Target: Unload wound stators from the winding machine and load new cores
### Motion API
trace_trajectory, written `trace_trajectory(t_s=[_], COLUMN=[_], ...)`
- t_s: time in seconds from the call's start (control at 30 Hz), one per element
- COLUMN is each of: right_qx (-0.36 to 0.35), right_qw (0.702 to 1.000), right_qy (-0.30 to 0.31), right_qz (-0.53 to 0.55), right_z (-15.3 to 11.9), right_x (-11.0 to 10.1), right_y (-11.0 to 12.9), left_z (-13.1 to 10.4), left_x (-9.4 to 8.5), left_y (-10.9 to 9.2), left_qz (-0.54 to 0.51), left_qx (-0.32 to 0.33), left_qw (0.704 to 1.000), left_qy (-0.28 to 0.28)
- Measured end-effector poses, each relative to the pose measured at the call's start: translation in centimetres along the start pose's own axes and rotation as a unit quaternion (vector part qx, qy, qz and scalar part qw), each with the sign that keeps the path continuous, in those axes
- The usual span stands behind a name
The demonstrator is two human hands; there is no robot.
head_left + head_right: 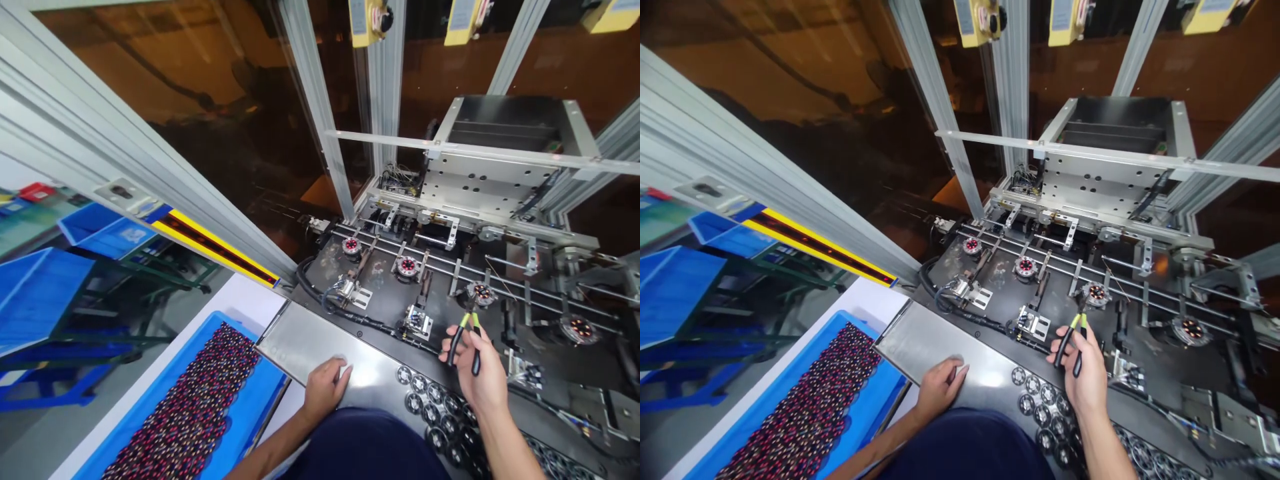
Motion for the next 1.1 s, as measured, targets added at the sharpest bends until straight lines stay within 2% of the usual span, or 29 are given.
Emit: trace_trajectory(t_s=[0.5, 0.63, 0.7, 0.8, 0.87, 0.97, 1.03, 1.1], right_qx=[0.032, 0.036, 0.042, 0.073, 0.108, 0.142, 0.116, 0.064], right_qw=[0.998, 0.997, 0.997, 0.996, 0.994, 0.985, 0.987, 0.993], right_qy=[-0.053, -0.058, -0.053, -0.028, 0.005, 0.076, 0.053, -0.023], right_qz=[0.024, 0.037, 0.046, 0.050, 0.024, -0.068, -0.098, -0.093], right_z=[0.6, 1.1, 0.5, -2.6, -5.5, -8.6, -8.8, -7.9], right_x=[-1.2, -0.4, 0.6, 0.9, -0.8, -5.6, -9.1, -11.7], right_y=[-0.7, -0.5, -0.1, 1.0, 2.0, 4.0, 5.7, 7.4], left_z=[0.2, 0.1, 0.1, 0.1, 0.1, 0.1, 0.1, 0.1], left_x=[0.1, 0.1, 0.1, 0.1, 0.1, 0.0, -0.2, -0.3], left_y=[0.0, 0.0, 0.0, 0.0, 0.0, 0.0, -0.1, -0.2], left_qz=[0.011, 0.013, 0.013, 0.015, 0.015, 0.015, 0.012, 0.008], left_qx=[0.002, 0.000, 0.001, 0.002, 0.002, 0.006, 0.011, 0.017], left_qw=[1.000, 1.000, 1.000, 1.000, 1.000, 1.000, 1.000, 1.000], left_qy=[0.011, 0.012, 0.011, 0.005, 0.002, 0.001, 0.001, -0.001])
Point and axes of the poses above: each hand's wrist, its own z-axis towards the middle knuckle, its own x-axis out of the palm, y = z × x, the point moved 4 cm from there along z, towards the middle knuckle, and after that the axes turned 9 degrees about -x, right-handed, at the moved point
